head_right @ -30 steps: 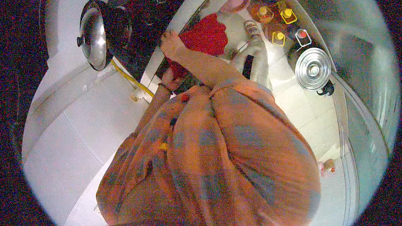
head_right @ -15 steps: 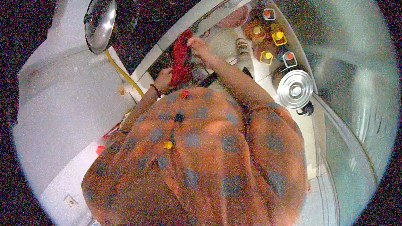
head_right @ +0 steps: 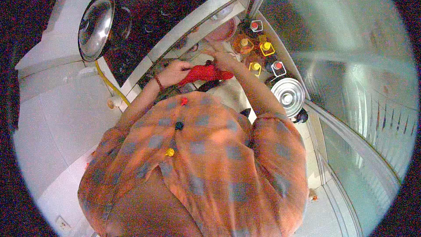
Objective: The person stirs a pot on the stove with a ladle, then wipes the stovetop with a red cloth. They proceed to rinse the cloth under running water in the sink and wring it out.
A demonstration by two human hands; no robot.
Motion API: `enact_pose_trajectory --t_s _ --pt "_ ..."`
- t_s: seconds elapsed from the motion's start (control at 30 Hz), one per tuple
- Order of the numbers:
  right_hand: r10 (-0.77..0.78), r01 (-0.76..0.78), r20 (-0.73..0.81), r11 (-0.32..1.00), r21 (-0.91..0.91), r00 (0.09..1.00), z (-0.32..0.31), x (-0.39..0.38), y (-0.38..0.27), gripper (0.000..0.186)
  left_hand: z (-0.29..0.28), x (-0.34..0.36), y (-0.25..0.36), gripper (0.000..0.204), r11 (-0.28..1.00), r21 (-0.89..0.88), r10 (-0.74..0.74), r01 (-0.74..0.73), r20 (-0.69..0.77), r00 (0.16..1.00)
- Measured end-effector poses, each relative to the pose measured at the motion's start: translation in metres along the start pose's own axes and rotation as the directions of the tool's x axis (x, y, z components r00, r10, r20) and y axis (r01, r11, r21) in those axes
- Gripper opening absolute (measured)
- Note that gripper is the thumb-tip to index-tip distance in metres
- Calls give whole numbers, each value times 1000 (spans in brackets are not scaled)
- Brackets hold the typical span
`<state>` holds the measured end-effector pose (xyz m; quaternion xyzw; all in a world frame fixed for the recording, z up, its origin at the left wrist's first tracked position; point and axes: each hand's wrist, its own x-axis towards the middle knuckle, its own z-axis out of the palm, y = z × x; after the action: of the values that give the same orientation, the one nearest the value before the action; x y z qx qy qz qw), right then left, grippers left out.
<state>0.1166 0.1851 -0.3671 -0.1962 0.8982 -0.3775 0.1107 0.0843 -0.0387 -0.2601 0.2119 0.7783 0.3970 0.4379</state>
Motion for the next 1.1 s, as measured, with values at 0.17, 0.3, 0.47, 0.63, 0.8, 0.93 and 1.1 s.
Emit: enact_pose_trajectory --t_s 0.17,0.3,0.47,0.63,0.8,0.93,1.1 --pt "-32 32 0 995 99 999 7 9 10 37 1 3 25 22 996 -19 91 -91 -14 996" --pt "458 -73 -487 780 622 743 -10 -7 7 24 1 -4 35 21 991 27 135 -134 -33 990" --pt "512 429 -190 -402 809 838 -48 -28 -21 25 8 -10 37 16 996 23 94 -92 -100 991" --pt "371 448 -271 -569 689 888 -81 -31 -64 39 4 -11 58 23 986 95 143 -134 -99 985" --pt "241 363 -272 -634 683 932 -103 -34 -84 44 -5 -2 65 50 954 26 288 -298 -350 891" --pt "61 172 -165 -522 836 984 -111 -36 -94 44 -8 0 96 62 921 42 359 -388 -478 802" --pt "132 70 -44 -197 978 990 -112 -30 -111 36 -5 5 92 50 929 -266 181 -258 -280 943"
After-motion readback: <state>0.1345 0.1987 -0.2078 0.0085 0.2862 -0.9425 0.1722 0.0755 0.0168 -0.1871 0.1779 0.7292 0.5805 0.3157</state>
